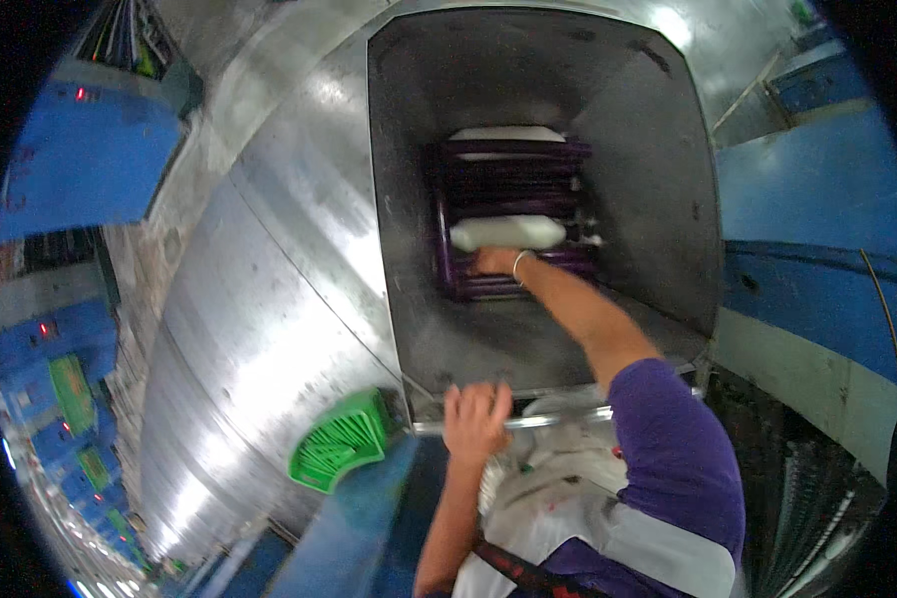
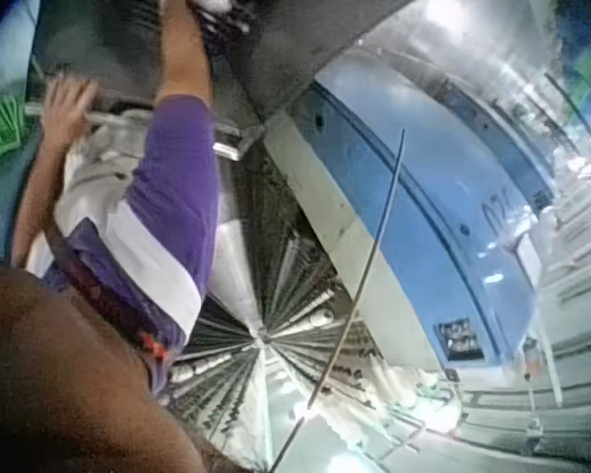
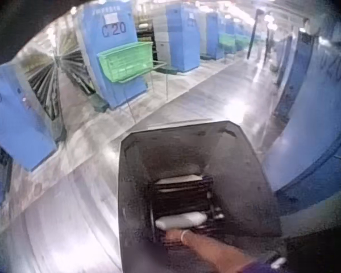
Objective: The person walks between rows of spinning machines, removes finished white yarn bobbins from spindles, and places them into a metal cart. They also use a green tool to adjust or clear threads on the machine.
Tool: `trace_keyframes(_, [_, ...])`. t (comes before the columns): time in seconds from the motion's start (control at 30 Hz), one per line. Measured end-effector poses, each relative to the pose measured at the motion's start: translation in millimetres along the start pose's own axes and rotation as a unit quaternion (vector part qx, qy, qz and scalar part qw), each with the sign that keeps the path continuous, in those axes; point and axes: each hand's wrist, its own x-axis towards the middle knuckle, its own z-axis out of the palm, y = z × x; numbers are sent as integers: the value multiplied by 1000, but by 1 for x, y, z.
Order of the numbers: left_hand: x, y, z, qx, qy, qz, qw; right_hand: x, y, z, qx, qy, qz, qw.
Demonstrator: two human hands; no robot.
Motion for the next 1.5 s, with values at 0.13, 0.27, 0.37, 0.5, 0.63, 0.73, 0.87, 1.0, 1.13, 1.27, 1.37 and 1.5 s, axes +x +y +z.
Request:
trace_keyframes(0.13, [34,-41,-13,58,-3,32,998,110,-9,55,326,61,153,931])
trace_keyframes(0.27, [57,-66,-39,63,-50,90,993,159,-30,75,688,186,394,580])
trace_keyframes(0.37, [67,-90,-42,66,-98,101,988,175,-20,65,688,131,404,588])
trace_keyframes(0.5, [93,-120,-42,-5,-123,117,985,120,33,21,537,1,422,731])
trace_keyframes(0.63, [159,-140,-59,0,-85,142,986,-33,86,-72,-1,46,538,842])
trace_keyframes(0.73, [207,-162,-68,-103,-221,163,956,-173,52,-158,385,76,297,870])
trace_keyframes(0.87, [233,-166,-64,-39,-106,144,983,-286,-131,-199,135,157,300,931])
trace_keyframes(1.0, [258,-150,-68,33,-79,179,980,-295,-236,-167,-21,364,459,810])
trace_keyframes(1.13, [325,-156,-62,16,13,282,959,-248,-148,-160,-120,472,477,731])
trace_keyframes(1.27, [378,-163,-35,110,1,278,954,-249,-92,-185,-12,459,434,775])
trace_keyframes(1.37, [444,-149,-37,119,0,311,943,-261,-46,-237,-47,494,413,764])
trace_keyframes(1.5, [537,-123,-45,245,17,347,905,-256,34,-293,-73,558,383,733])
